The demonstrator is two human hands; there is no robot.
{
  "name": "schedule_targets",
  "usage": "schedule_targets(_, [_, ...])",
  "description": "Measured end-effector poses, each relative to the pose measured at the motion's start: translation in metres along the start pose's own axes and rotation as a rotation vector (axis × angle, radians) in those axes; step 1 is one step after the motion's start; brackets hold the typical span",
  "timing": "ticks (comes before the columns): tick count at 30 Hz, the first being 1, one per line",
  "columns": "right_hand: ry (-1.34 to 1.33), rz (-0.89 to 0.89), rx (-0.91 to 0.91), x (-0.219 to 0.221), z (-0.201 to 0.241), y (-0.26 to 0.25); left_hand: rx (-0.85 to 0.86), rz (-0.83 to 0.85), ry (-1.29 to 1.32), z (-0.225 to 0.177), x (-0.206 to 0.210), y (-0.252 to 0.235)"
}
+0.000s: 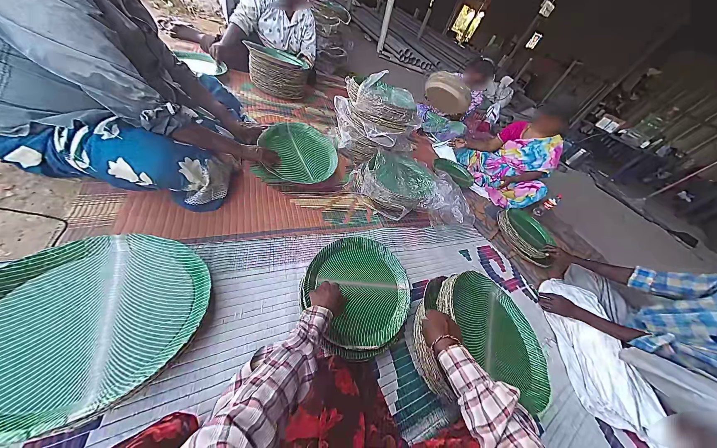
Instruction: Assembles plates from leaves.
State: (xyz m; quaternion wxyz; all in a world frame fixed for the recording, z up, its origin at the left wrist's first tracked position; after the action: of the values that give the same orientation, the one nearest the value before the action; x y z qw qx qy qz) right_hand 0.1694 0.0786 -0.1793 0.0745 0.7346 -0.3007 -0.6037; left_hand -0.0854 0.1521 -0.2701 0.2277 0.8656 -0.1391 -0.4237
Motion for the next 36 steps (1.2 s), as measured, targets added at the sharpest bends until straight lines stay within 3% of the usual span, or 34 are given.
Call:
schedule_targets(5, [-0.213,-0.304,-0.231,-0.041,0.037,0.031,0.046,-0.317,0.435,0.027,-0.044,-0.022])
schedule_targets(9, [-0.268,-0.484,-0.482,-0.036,0.092,0.050,0.028,-0.562,0.680,0.053,-0.071,-0.016])
schedule_targets(11, [-0.164,-0.476,-0.537,-0.024,0.118,0.058,-0.052,-0.536,0.785,0.068,-0.072,-0.018])
schedule_targets(13, [-0.136,-0.628,-0.598,-0.016,0.136,0.067,-0.112,-0.451,0.887,0.079,-0.066,-0.025])
schedule_targets(15, [-0.142,-0.743,-0.648,-0.018,0.149,0.078,-0.100,-0.338,0.977,0.082,-0.059,-0.033])
schedule_targets(19, [-0.129,-0.750,-0.697,-0.025,0.177,0.091,-0.082,-0.156,1.206,0.072,-0.051,-0.021])
schedule_targets(22, [-0.099,-0.664,-0.730,-0.024,0.208,0.088,-0.107,-0.097,1.334,0.084,-0.050,-0.023])
schedule_targets(26, [-0.060,-0.204,-0.602,-0.006,0.228,0.063,-0.090,-0.001,1.394,0.091,-0.050,-0.026])
schedule_targets(29, [-0.072,-0.024,-0.376,0.015,0.192,0.039,-0.085,0.037,1.290,0.085,-0.051,-0.025])
schedule_targets(33, [-0.026,0.199,-0.086,0.068,0.099,-0.009,-0.019,-0.105,1.080,0.077,-0.042,-0.044])
schedule_targets(36, [-0.350,0.243,0.087,0.112,0.057,-0.041,-0.035,-0.218,0.869,0.074,-0.031,-0.043])
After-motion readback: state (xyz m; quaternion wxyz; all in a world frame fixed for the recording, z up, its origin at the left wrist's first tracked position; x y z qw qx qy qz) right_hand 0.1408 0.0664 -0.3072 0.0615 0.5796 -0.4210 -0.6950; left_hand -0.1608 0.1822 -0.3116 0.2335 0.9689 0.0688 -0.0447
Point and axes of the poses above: each hand's wrist, its own y-axis away from the middle knuckle, its own x-axis out of the palm, z = x × y, the point moved 8 cm from there along -y, towards the middle knuckle, and after that the axes turned 12 degrees about y, right-handed, at the moved point
